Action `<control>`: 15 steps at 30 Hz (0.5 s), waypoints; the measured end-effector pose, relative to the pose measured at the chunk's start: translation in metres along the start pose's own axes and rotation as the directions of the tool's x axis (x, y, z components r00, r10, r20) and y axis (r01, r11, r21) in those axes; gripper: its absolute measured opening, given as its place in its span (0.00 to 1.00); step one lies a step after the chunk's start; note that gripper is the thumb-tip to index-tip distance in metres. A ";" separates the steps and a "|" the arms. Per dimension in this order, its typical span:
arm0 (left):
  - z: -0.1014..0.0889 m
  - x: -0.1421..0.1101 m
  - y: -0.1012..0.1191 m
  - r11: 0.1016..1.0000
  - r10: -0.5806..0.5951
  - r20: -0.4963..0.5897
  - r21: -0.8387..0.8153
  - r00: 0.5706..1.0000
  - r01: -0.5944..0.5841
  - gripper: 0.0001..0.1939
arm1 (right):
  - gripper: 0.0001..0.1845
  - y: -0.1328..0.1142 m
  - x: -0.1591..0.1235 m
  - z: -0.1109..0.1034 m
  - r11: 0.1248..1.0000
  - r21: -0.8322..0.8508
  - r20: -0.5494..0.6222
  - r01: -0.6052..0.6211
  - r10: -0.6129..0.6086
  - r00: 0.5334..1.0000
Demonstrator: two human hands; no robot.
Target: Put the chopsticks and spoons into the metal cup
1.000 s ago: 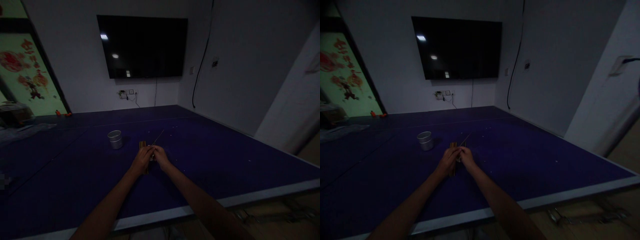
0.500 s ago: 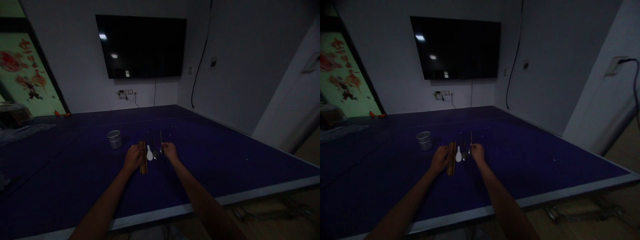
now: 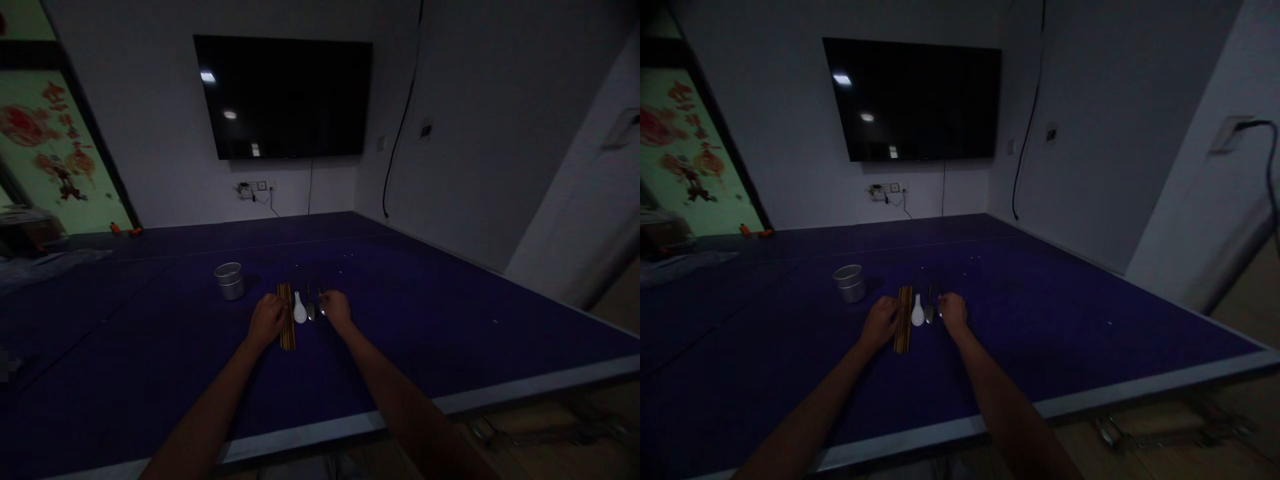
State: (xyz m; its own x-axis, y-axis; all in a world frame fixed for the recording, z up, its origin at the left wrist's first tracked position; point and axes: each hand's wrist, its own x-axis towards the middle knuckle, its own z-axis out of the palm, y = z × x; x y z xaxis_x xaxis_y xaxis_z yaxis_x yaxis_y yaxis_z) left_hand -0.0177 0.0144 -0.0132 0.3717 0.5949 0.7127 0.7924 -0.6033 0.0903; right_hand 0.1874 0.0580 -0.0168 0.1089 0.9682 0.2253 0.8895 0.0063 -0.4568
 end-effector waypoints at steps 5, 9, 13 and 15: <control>0.000 0.000 0.000 1.000 -0.010 0.016 -0.006 1.000 0.011 0.11 | 0.14 0.001 0.000 0.001 1.000 0.004 0.004 0.023 -0.023 1.000; 0.000 0.000 0.000 1.000 -0.020 0.034 0.001 0.999 0.020 0.11 | 0.14 0.001 -0.001 0.001 1.000 0.005 0.008 0.026 -0.026 1.000; -0.001 -0.001 0.000 0.999 -0.053 0.053 0.016 0.997 0.052 0.11 | 0.14 0.000 -0.003 0.001 0.999 -0.010 0.002 0.052 -0.052 0.999; -0.001 -0.001 0.000 0.997 -0.067 0.065 0.030 0.996 0.065 0.11 | 0.14 0.000 -0.003 0.001 0.997 -0.021 0.002 0.075 -0.075 0.997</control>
State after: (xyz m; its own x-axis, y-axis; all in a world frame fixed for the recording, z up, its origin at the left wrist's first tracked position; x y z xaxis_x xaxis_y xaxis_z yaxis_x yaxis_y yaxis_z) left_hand -0.0185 0.0135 -0.0134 0.3483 0.6673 0.6584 0.8291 -0.5470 0.1157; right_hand 0.1860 0.0556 -0.0185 0.0411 0.9654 0.2575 0.9041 0.0737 -0.4208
